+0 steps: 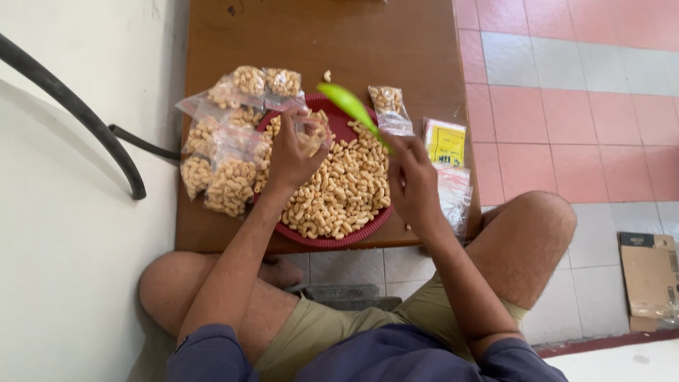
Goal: The person scoops cashew nuts from a red basket into small plastic bags using a green spoon and seals the bags by hand.
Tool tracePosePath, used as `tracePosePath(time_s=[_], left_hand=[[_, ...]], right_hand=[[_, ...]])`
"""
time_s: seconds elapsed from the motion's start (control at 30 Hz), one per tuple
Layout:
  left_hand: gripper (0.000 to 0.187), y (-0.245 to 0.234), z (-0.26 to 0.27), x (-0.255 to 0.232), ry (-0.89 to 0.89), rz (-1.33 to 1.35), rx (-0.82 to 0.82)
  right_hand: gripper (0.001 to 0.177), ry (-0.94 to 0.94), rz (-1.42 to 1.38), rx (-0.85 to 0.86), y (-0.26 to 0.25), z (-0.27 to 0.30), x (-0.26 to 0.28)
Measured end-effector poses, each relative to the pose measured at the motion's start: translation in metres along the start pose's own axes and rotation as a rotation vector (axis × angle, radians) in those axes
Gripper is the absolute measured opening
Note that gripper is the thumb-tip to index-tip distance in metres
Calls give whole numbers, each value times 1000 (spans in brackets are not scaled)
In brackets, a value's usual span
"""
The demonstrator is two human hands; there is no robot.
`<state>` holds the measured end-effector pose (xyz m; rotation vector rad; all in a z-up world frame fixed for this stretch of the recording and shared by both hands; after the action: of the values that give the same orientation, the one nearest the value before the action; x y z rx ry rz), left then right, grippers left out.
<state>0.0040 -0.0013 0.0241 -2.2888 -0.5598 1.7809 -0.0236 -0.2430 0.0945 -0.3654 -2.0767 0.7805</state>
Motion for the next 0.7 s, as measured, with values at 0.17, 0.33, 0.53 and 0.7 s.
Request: tracePosePath(time_s=[0.17, 0.33, 0.53, 0.7], left_hand=[[67, -1, -1, 6, 41, 1, -11], [70, 2, -2, 7, 25, 13, -4], [69, -8, -2, -4, 30, 28, 9], [59, -16, -1, -11, 31, 42, 85]], right_hand=[[47, 109, 76, 35, 18, 3, -59], [43, 238, 176, 160, 43, 11, -104], [41, 443, -14, 342, 53, 5, -84], [42, 627, -185, 411, 47, -2, -75]])
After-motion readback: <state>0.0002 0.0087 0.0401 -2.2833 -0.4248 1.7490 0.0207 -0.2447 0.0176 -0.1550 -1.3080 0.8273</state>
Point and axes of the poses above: each hand's wrist, its own z-axis away from the middle knuckle, its own y-axis out of the palm, x = y × z, the point moved 1 cm from there along -z, towards the middle knuckle, and after that the axes turned 7 degrees about x, right-handed, at the moved point
